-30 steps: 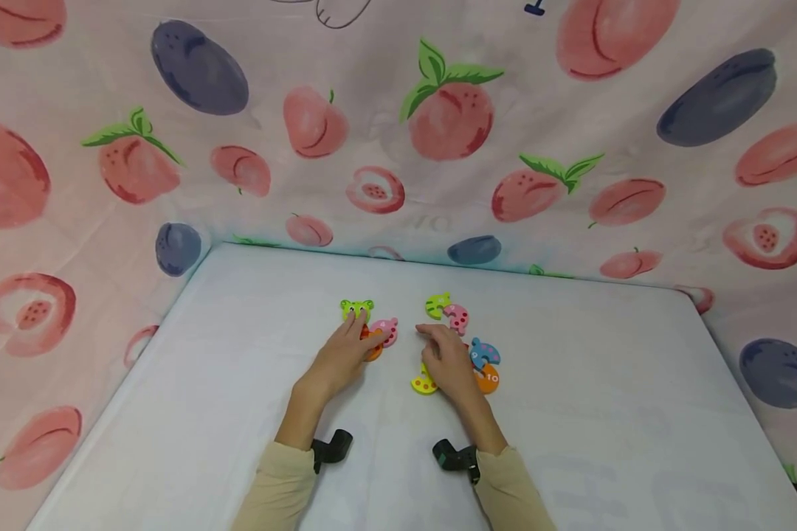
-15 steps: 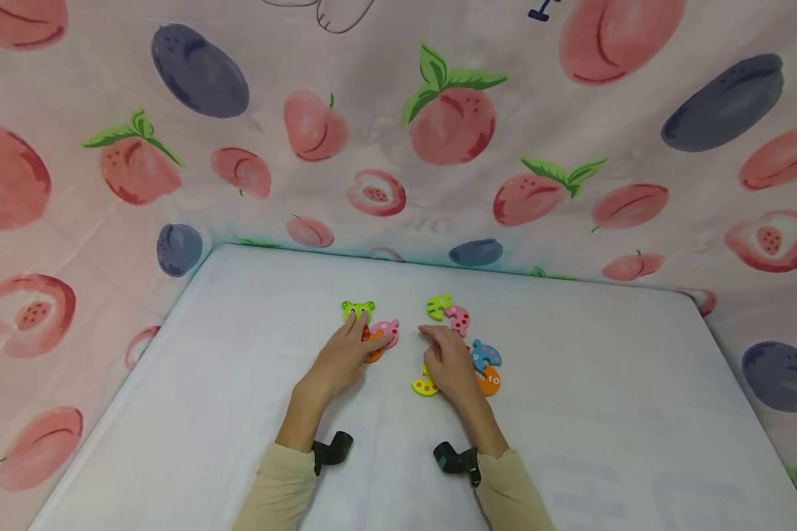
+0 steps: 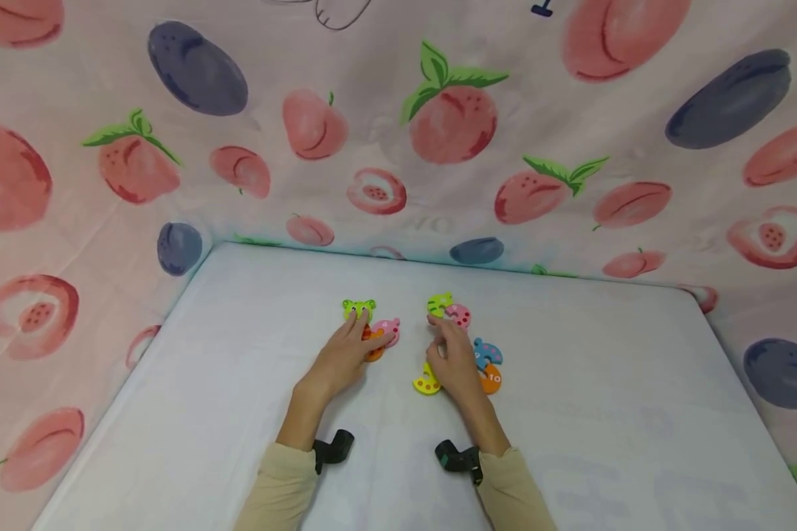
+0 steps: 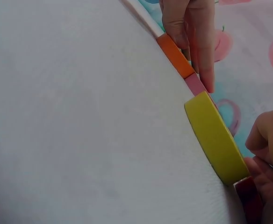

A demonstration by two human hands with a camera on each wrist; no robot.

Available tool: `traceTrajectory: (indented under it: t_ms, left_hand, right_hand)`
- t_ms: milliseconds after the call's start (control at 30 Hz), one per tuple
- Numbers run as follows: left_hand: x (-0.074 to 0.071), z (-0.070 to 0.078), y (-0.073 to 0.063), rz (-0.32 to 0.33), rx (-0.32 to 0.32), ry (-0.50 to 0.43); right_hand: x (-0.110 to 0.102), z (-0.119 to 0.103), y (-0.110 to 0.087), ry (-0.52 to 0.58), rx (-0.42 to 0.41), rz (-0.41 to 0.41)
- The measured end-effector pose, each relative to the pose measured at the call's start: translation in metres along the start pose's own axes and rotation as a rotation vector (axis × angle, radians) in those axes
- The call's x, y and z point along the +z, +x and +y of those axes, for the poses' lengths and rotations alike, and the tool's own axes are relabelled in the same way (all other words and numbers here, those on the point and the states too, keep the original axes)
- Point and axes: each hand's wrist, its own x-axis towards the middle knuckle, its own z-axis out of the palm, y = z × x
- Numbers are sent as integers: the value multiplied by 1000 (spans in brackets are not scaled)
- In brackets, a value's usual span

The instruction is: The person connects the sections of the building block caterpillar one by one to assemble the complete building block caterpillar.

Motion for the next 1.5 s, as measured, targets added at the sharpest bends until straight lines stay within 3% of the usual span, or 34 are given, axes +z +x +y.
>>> traceTrajectory:
  t_ms: [733, 1067, 1167, 1267, 1400, 1500]
  left_hand:
    - [1, 0, 1, 1, 1, 3]
    - [1, -1, -1, -1, 0, 0]
    - [1, -1, -2, 4, 4, -3]
    - [1, -1, -2, 12, 11, -5]
    - [1, -1, -1, 11, 19, 1]
    - [0, -1, -2, 6, 25, 16]
  right_hand:
    - [-2, 0, -1, 4, -13, 6]
    - [-5, -6, 10, 36, 10, -76]
    - [-8, -6, 24, -79, -69, -87]
    - [-12, -3, 41, -298, -135, -135]
    - [-16, 0, 63, -515, -133, -287]
    - [-18, -1, 76, -528, -94, -408]
